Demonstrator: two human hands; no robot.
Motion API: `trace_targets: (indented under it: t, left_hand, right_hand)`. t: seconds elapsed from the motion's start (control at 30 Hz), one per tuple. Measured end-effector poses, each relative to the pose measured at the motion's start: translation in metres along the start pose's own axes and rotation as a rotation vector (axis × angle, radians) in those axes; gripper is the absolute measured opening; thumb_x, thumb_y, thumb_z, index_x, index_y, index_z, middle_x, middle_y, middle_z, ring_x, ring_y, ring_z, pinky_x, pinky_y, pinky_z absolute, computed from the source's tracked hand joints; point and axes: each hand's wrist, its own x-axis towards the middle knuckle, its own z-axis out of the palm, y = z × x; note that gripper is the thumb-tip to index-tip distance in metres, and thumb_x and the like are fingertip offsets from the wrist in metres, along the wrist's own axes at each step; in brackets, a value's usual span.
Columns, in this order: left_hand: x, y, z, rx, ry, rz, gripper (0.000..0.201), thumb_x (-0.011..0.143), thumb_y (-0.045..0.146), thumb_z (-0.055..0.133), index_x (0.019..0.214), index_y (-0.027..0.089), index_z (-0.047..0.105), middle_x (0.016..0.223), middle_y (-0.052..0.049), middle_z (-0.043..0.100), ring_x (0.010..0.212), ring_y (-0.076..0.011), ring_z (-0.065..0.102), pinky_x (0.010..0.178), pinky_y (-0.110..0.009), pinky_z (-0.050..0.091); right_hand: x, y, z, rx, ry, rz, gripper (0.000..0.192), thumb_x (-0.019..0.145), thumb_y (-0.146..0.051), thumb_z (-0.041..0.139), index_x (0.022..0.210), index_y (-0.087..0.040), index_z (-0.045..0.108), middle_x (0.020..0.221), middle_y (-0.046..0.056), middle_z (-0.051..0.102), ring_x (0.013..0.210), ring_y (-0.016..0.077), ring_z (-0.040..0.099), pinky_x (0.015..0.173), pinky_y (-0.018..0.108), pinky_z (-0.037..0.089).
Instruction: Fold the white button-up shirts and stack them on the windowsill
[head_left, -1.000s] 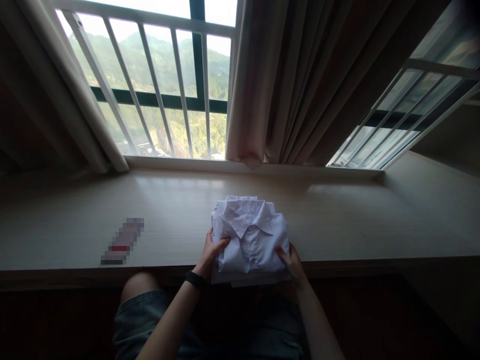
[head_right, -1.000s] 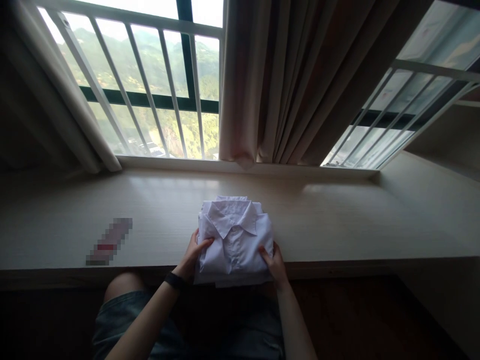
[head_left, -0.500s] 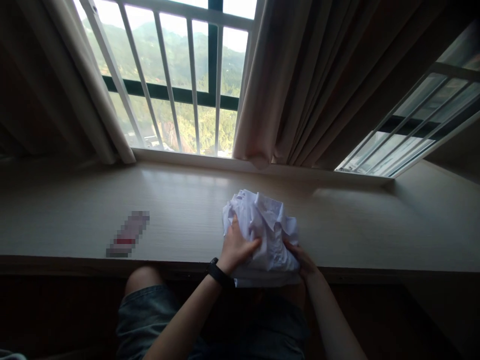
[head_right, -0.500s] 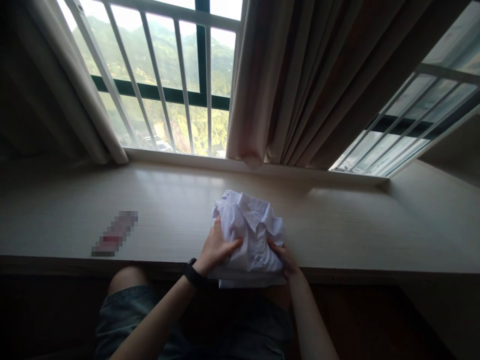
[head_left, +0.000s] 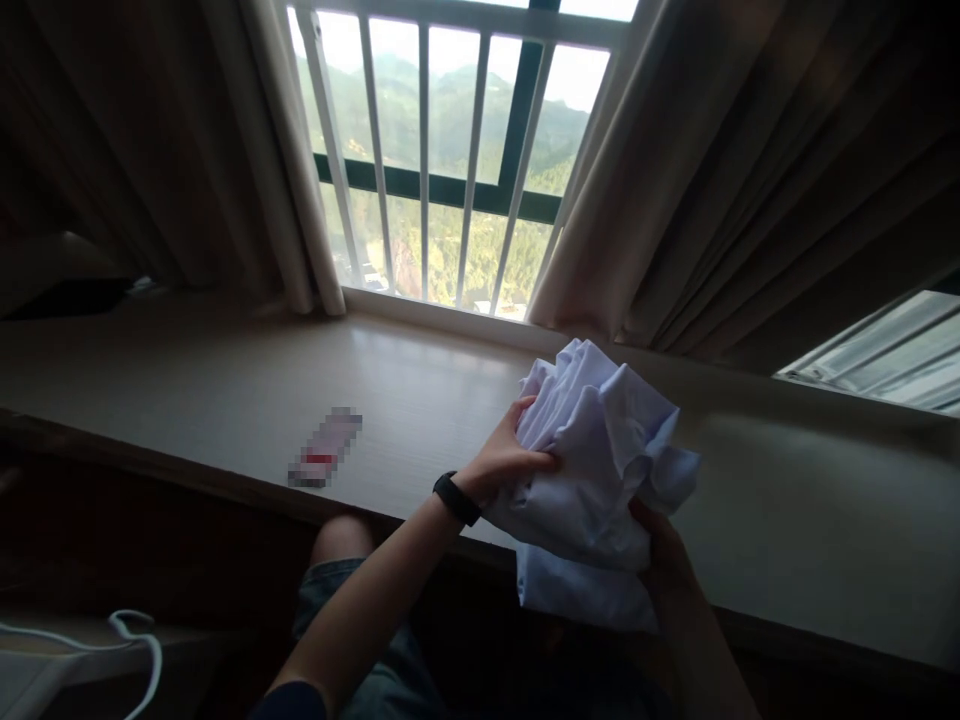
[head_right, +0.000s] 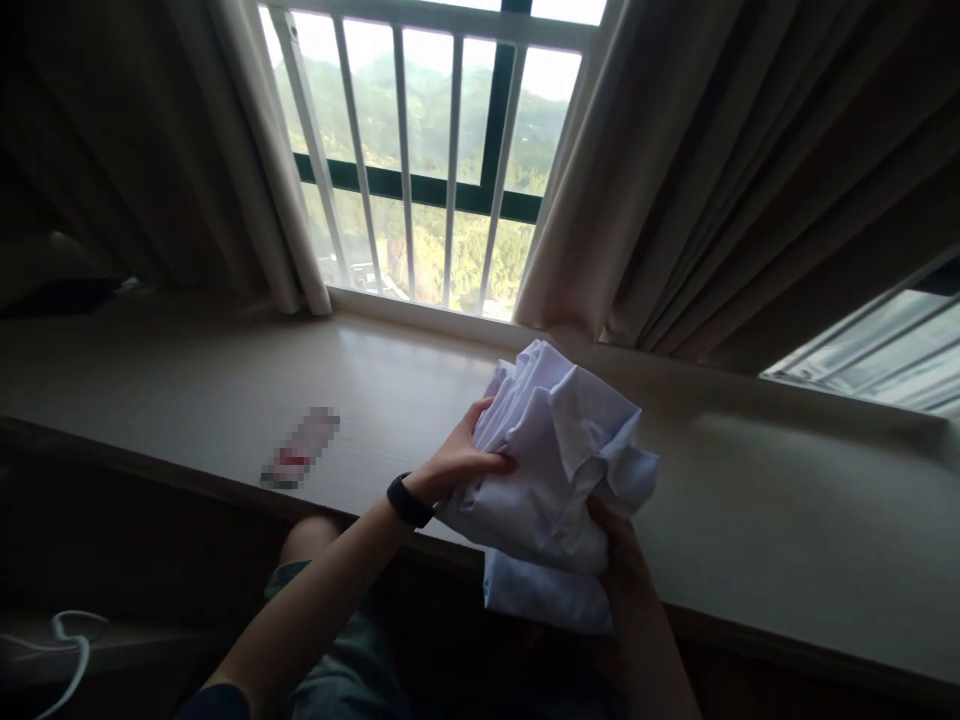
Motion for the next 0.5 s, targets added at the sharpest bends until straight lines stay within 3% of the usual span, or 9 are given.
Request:
trace_targets:
  t: [0.1,0.23,0.4,0.5]
  left_hand:
    - [0.015,0.025,-0.046,-0.011,-0.02,0.043,0.094,0.058,0.023,0.087,0.141,0.024,0.042,0.133,-0.01,0.055,0.119,-0.0302,0.055,0.102,-0.046,0.046]
    - [0.04,0.061,-0.126,0.043,0.033,0.128,0.093,0.056,0.021,0.087,0.138,0.023,0.044,0.133,-0.01,0.055,0.118,-0.0301,0.056,0.101,-0.046,0.047]
    - [0.079,0.096,-0.254,0.089,0.175,0.096,0.091,0.057,0.014,0.078,0.14,0.022,0.04,0.114,-0.006,0.062,0.099,-0.0264,0.064,0.091,-0.046,0.053]
    - [0.098,0.091,-0.335,0.125,0.281,0.041,0.09,0.056,0.012,0.075,0.139,0.023,0.041,0.11,-0.005,0.063,0.094,-0.0241,0.065,0.086,-0.042,0.054]
  right_hand:
    - [0.022,0.001,0.055,0.043,-0.058,-0.038,0.049,0.071,-0.042,0.081,0.116,-0.026,0.072,0.123,0.004,0.071,0.118,0.0338,0.064,0.1,0.049,0.055]
    - [0.066,0.002,0.154,0.062,-0.221,-0.127,0.052,0.072,-0.04,0.081,0.12,-0.024,0.07,0.122,0.004,0.071,0.119,0.031,0.064,0.105,0.048,0.052]
    - [0.135,0.008,0.295,0.064,-0.392,-0.227,0.055,0.068,-0.035,0.084,0.118,-0.018,0.068,0.121,0.006,0.071,0.114,0.0278,0.065,0.103,0.042,0.053]
    - [0.174,0.033,0.363,0.039,-0.465,-0.243,0.062,0.065,-0.036,0.085,0.12,-0.017,0.065,0.118,0.007,0.072,0.108,0.0271,0.067,0.098,0.042,0.054]
